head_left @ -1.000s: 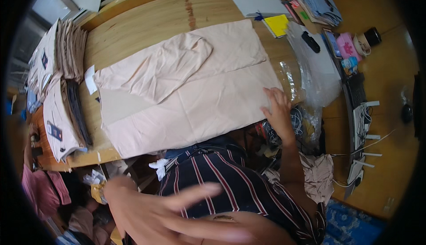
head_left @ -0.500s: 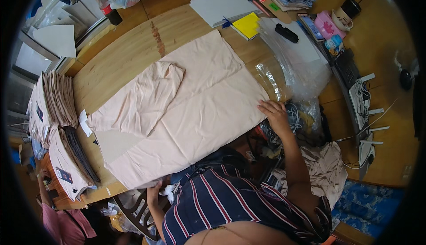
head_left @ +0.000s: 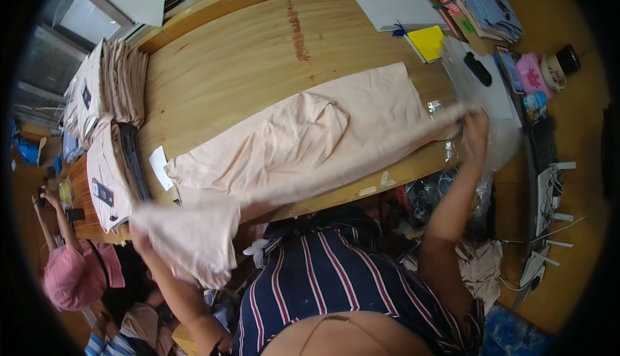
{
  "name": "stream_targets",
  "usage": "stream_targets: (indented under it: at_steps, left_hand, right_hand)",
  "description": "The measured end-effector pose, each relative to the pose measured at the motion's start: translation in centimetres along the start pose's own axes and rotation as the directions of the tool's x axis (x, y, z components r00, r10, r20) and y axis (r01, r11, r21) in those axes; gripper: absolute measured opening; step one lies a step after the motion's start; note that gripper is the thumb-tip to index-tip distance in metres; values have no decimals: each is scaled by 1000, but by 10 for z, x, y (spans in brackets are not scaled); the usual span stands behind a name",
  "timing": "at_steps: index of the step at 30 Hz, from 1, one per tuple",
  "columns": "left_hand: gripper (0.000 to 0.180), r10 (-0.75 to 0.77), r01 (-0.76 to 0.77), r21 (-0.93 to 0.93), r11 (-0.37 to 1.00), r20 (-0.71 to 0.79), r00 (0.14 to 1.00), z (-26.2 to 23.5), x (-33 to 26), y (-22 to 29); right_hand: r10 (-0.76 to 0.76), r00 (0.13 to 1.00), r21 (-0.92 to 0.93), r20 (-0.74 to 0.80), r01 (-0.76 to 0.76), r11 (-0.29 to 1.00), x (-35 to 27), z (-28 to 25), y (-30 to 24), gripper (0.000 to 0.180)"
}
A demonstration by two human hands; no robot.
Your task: The person folds a shirt by placing it flat on a table with a cardboard insert, folding the sleeves and sides over the cardboard, and then folding the bottom up to complete the package.
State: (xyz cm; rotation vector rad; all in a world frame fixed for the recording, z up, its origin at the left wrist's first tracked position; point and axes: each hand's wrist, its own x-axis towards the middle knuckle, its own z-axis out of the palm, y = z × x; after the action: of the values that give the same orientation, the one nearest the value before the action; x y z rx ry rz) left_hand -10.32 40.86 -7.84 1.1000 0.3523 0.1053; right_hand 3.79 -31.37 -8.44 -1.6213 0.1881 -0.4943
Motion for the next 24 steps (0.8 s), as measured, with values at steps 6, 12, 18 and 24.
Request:
stream_targets:
  at_steps: [6, 12, 18, 24]
  left_hand:
    - [25, -235, 211, 300, 930, 46, 971, 76, 141, -21]
    - [37, 656, -333, 942, 33, 231, 719, 138, 127, -60]
    - [48, 222, -690, 698, -191, 715, 663, 232, 68, -149]
    - [32, 603, -522, 847, 103, 364, 709, 124, 14, -60]
  right_hand:
    - [136, 991, -475, 4, -117, 872, 86, 91, 84, 28]
    - [-188, 982, -941, 8, 71, 332, 43, 134, 33, 34]
    - [64, 913, -910, 403, 392, 139, -32, 174, 44, 48]
    - [84, 788, -777, 609, 573, 262, -8, 216, 0, 37]
